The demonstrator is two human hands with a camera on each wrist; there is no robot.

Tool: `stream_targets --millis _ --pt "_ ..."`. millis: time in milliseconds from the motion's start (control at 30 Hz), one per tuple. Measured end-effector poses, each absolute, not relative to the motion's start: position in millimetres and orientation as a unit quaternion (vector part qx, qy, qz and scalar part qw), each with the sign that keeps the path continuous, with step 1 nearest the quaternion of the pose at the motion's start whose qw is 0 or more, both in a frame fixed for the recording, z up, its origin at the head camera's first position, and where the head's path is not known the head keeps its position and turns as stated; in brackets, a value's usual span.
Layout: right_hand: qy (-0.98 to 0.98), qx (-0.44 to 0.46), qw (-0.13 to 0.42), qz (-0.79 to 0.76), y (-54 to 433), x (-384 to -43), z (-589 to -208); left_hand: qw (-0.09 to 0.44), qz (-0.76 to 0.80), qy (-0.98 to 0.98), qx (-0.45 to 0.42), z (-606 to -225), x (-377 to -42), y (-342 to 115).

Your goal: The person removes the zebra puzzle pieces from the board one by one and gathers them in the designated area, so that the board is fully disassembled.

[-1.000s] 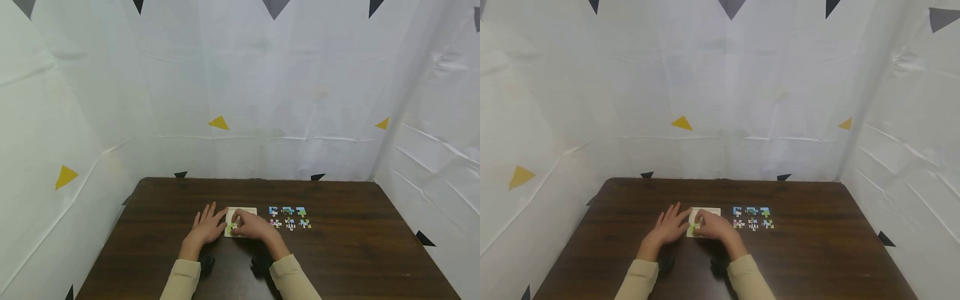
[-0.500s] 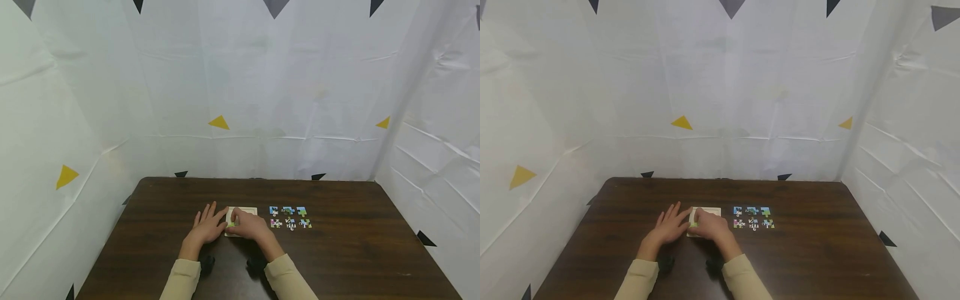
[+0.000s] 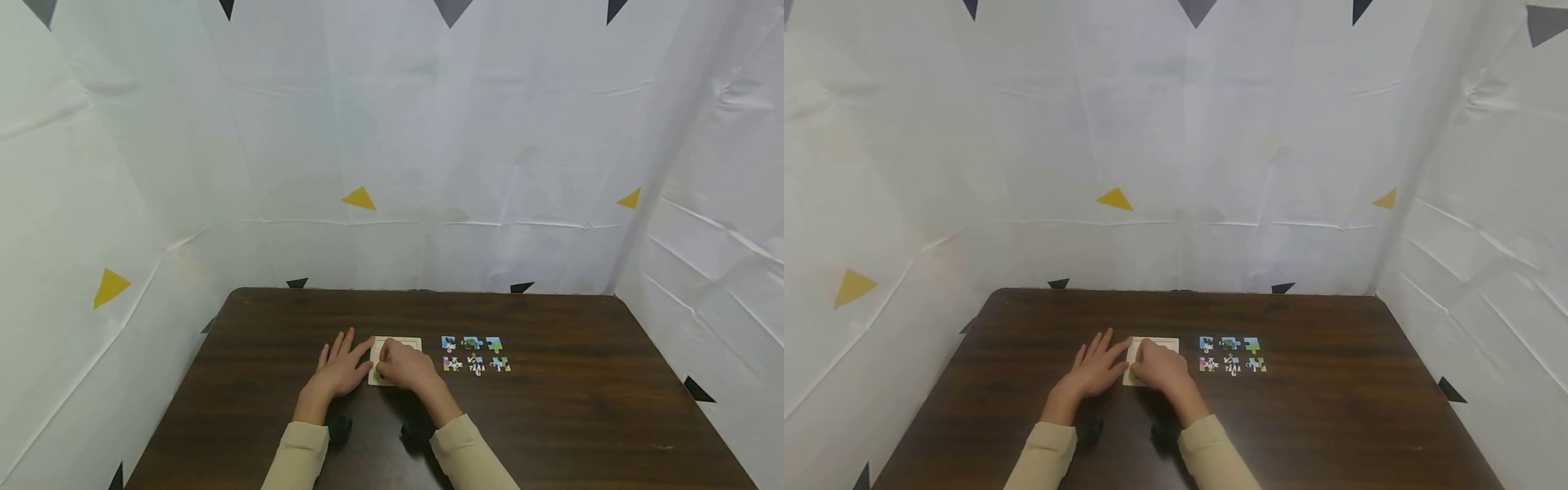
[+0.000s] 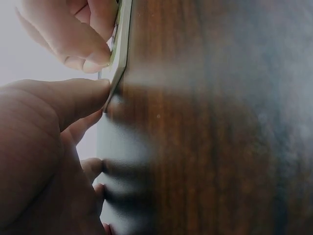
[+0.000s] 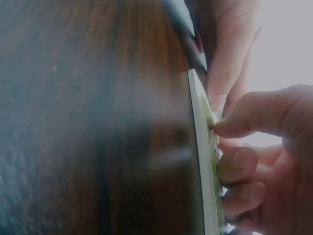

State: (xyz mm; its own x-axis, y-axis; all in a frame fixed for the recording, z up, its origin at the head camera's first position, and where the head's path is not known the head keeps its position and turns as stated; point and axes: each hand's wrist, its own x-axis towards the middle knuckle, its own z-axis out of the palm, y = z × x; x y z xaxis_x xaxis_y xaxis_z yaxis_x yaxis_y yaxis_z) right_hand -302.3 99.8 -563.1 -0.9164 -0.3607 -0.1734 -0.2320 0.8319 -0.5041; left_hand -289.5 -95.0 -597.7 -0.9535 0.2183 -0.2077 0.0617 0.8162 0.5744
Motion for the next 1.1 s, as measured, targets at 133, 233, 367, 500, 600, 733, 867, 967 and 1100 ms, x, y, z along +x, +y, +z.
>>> stream_targets --millis 133,233,367,500,600,733,867,967,1100 --pt "0.943 -0.146 0.139 -0.263 96.3 -293.4 -549.7 0.133 0.292 0.944 0.074 -598.3 -290.9 -95.0" --pt "0.946 -0.14 0.131 -0.261 94.8 -291.7 -548.2 0.131 0.288 0.946 0.073 -598.4 -291.7 -95.0" --pt "0.949 -0.137 0.131 -0.251 94.3 -292.1 -547.3 0.13 0.286 0.947 0.072 -598.5 -292.0 -94.8" --pt "0.948 -0.143 0.145 -0.244 95.8 -293.1 -545.7 0.128 0.284 0.947 0.075 -600.1 -292.4 -94.7" --pt "0.945 -0.149 0.155 -0.247 97.4 -293.8 -544.7 0.126 0.283 0.948 0.075 -601.0 -292.3 -94.4" --pt "0.941 -0.156 0.164 -0.251 99.5 -294.4 -546.0 0.124 0.285 0.948 0.076 -601.3 -291.3 -94.2" --pt "0.932 -0.167 0.175 -0.27 102.8 -294.6 -546.9 0.126 0.285 0.947 0.077 -601.6 -290.3 -94.6" --pt "0.921 -0.174 0.189 -0.294 106.5 -295.1 -546.0 0.127 0.287 0.946 0.078 -602.5 -290.3 -95.3" --pt "0.91 -0.178 0.201 -0.316 110.6 -297.3 -546.0 0.125 0.289 0.946 0.081 -604.0 -291.2 -95.7"
